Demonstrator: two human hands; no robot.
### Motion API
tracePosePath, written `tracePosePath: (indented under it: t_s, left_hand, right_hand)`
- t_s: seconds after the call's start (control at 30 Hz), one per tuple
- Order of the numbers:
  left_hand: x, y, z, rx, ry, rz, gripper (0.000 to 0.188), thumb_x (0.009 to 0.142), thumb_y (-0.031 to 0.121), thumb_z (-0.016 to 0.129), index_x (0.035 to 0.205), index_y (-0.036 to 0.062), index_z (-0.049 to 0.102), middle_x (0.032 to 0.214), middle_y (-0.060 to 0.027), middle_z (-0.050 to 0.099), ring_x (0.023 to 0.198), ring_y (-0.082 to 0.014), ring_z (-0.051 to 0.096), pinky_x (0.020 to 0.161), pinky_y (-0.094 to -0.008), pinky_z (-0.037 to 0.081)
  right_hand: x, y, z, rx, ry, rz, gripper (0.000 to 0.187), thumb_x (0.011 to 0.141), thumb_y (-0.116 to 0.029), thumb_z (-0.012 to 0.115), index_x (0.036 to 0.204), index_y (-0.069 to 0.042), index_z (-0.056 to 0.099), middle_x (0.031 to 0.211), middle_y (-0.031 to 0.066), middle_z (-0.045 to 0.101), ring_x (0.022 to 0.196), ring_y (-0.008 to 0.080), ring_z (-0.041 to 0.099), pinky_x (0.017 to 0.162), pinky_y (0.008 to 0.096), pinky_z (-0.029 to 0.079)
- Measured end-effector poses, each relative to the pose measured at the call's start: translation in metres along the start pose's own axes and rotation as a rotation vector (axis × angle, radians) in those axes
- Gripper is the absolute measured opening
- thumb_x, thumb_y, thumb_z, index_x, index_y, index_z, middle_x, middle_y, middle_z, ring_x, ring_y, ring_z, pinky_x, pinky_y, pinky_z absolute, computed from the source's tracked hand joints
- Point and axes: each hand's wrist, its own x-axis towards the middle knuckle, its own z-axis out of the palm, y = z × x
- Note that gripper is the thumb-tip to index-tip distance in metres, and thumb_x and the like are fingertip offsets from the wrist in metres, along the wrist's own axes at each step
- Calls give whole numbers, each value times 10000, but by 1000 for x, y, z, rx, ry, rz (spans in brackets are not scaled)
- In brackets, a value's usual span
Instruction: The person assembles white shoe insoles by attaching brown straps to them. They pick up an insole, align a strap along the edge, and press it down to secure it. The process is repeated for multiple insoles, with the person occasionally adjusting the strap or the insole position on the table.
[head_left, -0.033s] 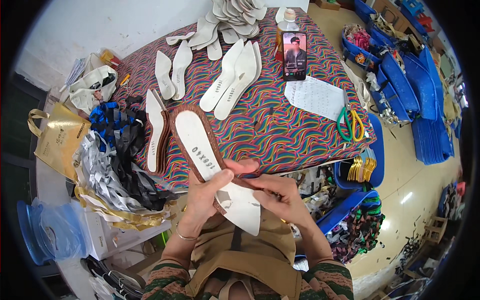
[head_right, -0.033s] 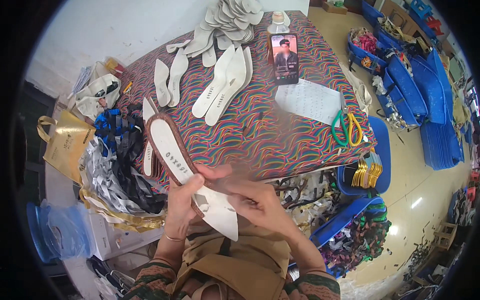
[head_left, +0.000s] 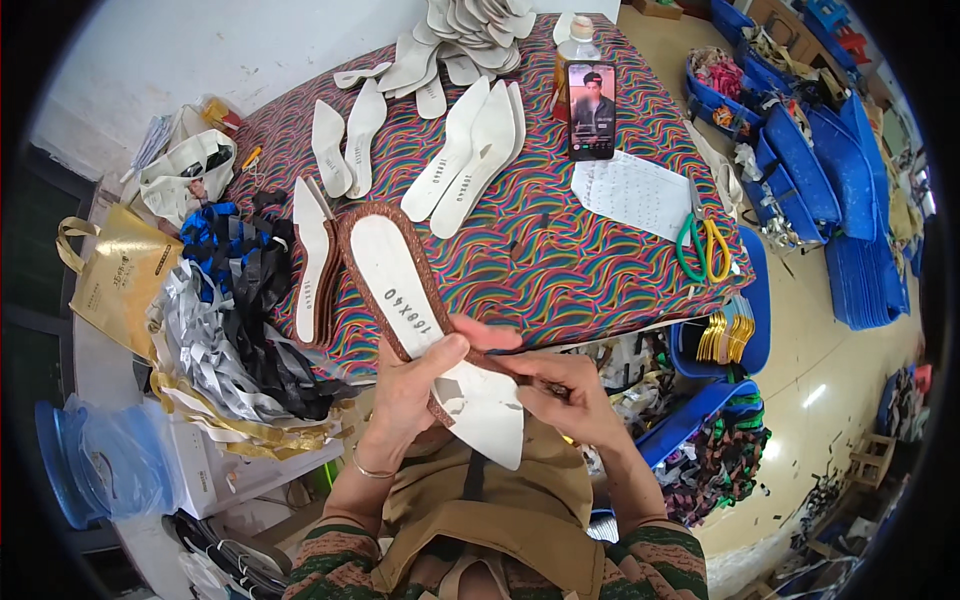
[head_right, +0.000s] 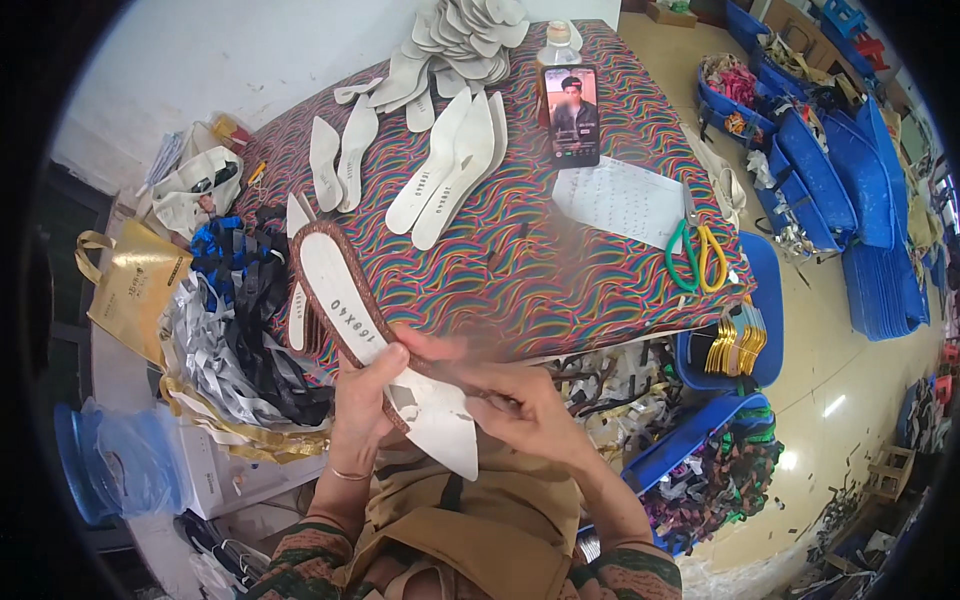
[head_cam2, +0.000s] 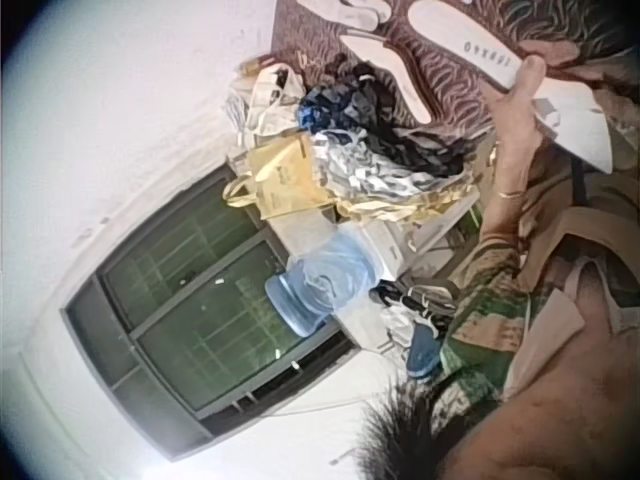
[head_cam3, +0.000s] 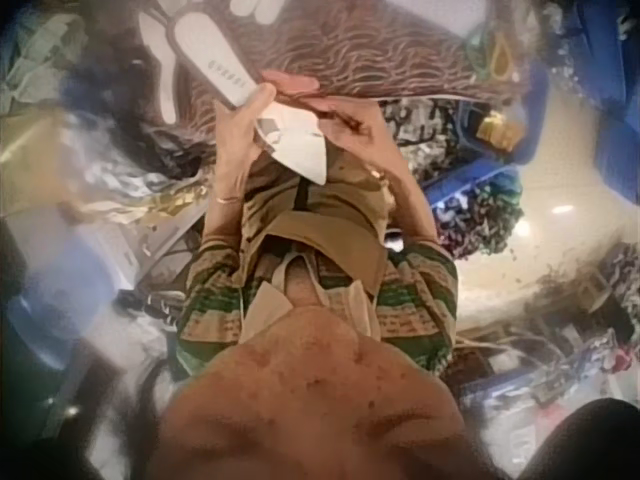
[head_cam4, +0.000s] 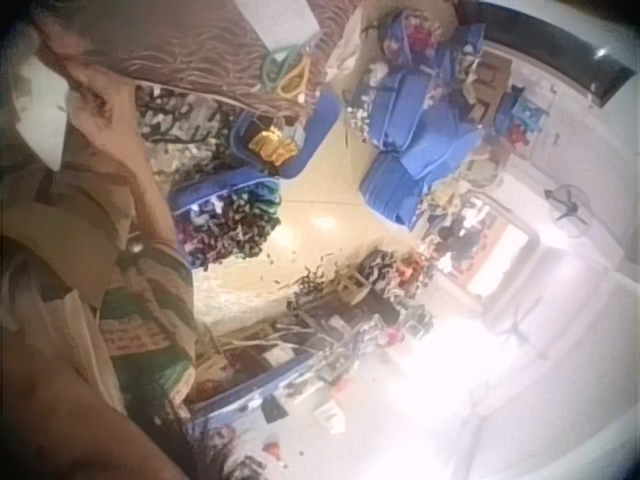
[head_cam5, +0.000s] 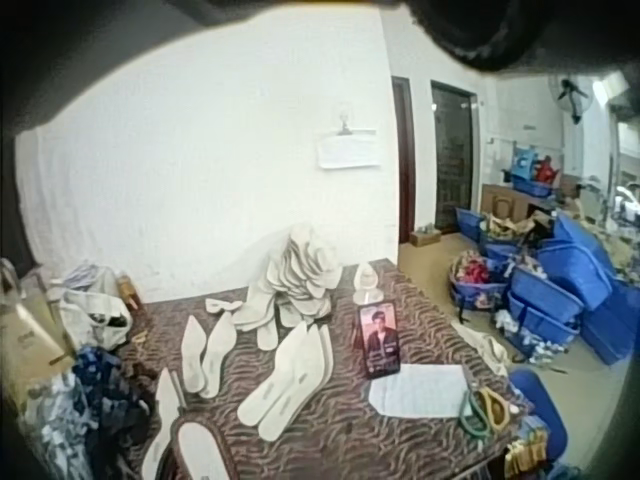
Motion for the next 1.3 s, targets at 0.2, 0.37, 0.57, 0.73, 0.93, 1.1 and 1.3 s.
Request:
tracePosePath:
  t_s: [0.2,0.37,0.57,0.73,0.93,1.1,1.3]
  left_hand:
    - [10,4,10,122,110,32,193,915,84,578,1046,-57,582,893,-250,678,838,-354,704,698,-428,610]
    - [13,9,10,201,52,65,150,925,44,579,1021,-67,613,834,-202,691,800,-294,709,692,-402,606]
    - [26,1,10,186,93,146,124,935,63,566,937,-58,595,732,-141,633,698,-259,675,644,-395,584]
    - [45,15,-21,34,259,204,161,967,117,539,904,-30,556,743,-126,592,693,-241,636,669,-404,580]
    - [52,13,-70,-114,465,203,168,971,208,577,965,40,568,819,-52,579,820,-230,601,773,-388,546]
    - [56,-12,-92,-285,486,157,170,949,210,614,994,50,582,814,-54,609,849,-250,649,787,-411,568]
    - [57,-27,-83,-395,462,131,161,943,205,622,985,53,588,818,-46,607,872,-245,630,840,-410,544]
  right_hand:
    - [-3,2,5,-415,170,-153,420,750,24,662,1166,-23,629,844,87,658,609,171,620,537,291,479]
    - [-8,2,3,-517,178,-268,294,752,65,634,1040,3,631,883,132,646,651,277,642,557,323,499]
    - [-20,1,-7,-372,85,-123,223,799,28,657,1021,29,633,875,148,667,656,238,650,562,295,495]
    - [-31,-31,-85,-354,-144,354,200,824,-75,711,996,19,671,646,74,648,592,84,624,528,262,477]
    - [-33,-62,-215,-280,335,363,85,800,-63,719,822,5,674,643,2,623,507,58,538,463,203,390]
    - [28,-87,-273,-758,557,205,177,871,-194,650,839,-21,665,682,-16,599,557,40,500,480,223,347]
    - [86,-13,-182,-731,744,-97,327,967,-273,553,1183,-30,590,929,160,647,845,219,622,783,338,471]
